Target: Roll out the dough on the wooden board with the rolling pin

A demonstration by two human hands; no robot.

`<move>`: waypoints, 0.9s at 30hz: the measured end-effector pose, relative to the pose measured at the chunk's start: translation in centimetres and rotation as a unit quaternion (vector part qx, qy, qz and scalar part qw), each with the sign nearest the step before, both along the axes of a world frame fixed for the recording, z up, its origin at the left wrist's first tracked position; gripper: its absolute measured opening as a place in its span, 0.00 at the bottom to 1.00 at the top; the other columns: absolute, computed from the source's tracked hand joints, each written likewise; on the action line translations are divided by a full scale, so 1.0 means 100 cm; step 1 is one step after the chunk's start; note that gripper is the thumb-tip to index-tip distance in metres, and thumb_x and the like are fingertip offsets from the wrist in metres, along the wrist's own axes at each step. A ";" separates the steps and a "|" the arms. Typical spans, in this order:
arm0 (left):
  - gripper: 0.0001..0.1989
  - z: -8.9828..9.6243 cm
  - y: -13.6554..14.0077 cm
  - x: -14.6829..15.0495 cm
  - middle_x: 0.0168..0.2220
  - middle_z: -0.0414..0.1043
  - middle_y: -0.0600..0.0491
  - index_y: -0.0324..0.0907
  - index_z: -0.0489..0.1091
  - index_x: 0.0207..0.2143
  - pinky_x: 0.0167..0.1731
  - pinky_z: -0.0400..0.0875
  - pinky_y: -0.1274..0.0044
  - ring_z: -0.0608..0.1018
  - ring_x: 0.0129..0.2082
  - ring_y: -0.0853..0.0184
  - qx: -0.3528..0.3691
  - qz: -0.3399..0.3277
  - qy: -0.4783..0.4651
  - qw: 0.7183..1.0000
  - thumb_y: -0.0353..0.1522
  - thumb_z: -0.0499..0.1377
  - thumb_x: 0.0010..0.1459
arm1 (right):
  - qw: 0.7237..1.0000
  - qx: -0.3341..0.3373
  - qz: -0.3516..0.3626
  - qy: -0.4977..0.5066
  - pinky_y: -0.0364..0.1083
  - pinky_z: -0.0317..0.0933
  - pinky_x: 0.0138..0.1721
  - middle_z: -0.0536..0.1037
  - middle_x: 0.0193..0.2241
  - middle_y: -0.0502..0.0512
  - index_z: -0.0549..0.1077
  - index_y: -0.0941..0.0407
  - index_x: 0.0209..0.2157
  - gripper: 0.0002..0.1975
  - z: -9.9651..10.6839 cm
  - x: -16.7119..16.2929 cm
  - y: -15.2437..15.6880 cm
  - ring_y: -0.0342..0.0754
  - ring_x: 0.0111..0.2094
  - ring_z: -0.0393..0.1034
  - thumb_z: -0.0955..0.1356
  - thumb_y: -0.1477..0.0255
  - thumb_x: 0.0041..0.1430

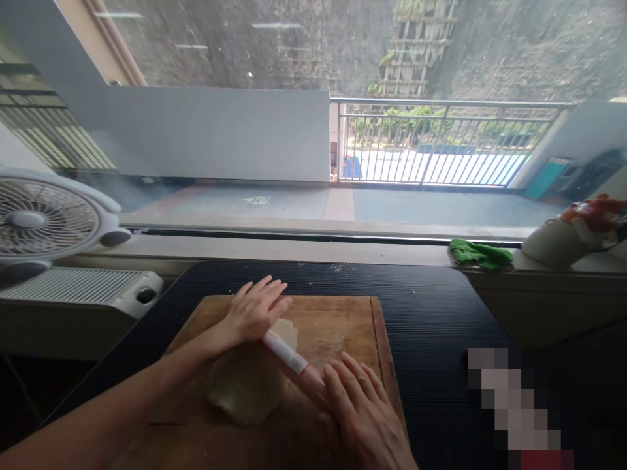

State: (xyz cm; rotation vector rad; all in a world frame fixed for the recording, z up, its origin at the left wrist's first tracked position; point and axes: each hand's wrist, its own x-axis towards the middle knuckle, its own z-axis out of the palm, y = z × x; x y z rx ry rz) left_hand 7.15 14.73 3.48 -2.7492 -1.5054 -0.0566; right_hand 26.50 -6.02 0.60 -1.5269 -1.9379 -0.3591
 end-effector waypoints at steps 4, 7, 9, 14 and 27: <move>0.27 -0.001 0.030 0.048 0.60 0.59 0.49 0.44 0.61 0.57 0.56 0.52 0.61 0.56 0.61 0.57 -0.044 0.028 -0.005 0.999 0.46 0.40 0.63 | 0.998 -0.021 -0.025 0.050 0.53 0.58 0.53 0.72 0.49 0.54 0.66 0.56 0.51 0.19 -0.002 -0.002 0.003 0.51 0.55 0.60 0.57 0.66 0.62; 0.26 -0.001 0.028 0.057 0.60 0.58 0.48 0.44 0.61 0.56 0.56 0.51 0.60 0.55 0.62 0.58 -0.014 0.019 -0.012 1.000 0.44 0.40 0.63 | 0.999 -0.022 -0.030 0.033 0.52 0.58 0.53 0.72 0.49 0.54 0.65 0.57 0.52 0.19 -0.011 -0.003 -0.001 0.51 0.55 0.60 0.56 0.70 0.62; 0.24 0.000 0.016 0.043 0.60 0.58 0.50 0.44 0.61 0.56 0.57 0.49 0.59 0.55 0.62 0.59 0.007 0.004 -0.009 1.000 0.42 0.41 0.63 | 0.999 -0.009 -0.028 0.014 0.52 0.58 0.52 0.72 0.49 0.54 0.64 0.58 0.53 0.19 -0.017 -0.005 -0.005 0.51 0.56 0.60 0.55 0.74 0.62; 0.24 0.004 -0.040 -0.030 0.60 0.59 0.52 0.45 0.62 0.57 0.60 0.45 0.60 0.55 0.62 0.59 0.027 -0.033 -0.010 0.999 0.41 0.42 0.63 | 0.999 0.004 0.003 -0.037 0.49 0.63 0.49 0.74 0.48 0.53 0.67 0.58 0.51 0.19 -0.014 -0.004 -0.013 0.49 0.51 0.65 0.55 0.75 0.62; 0.25 0.006 0.022 0.062 0.56 0.64 0.47 0.43 0.67 0.50 0.56 0.52 0.57 0.60 0.59 0.56 -0.051 -0.001 -0.041 0.998 0.43 0.38 0.64 | 0.984 -0.015 -0.020 -0.179 0.51 0.67 0.42 0.74 0.47 0.58 0.69 0.61 0.48 0.22 0.009 0.020 0.003 0.55 0.48 0.68 0.62 0.63 0.57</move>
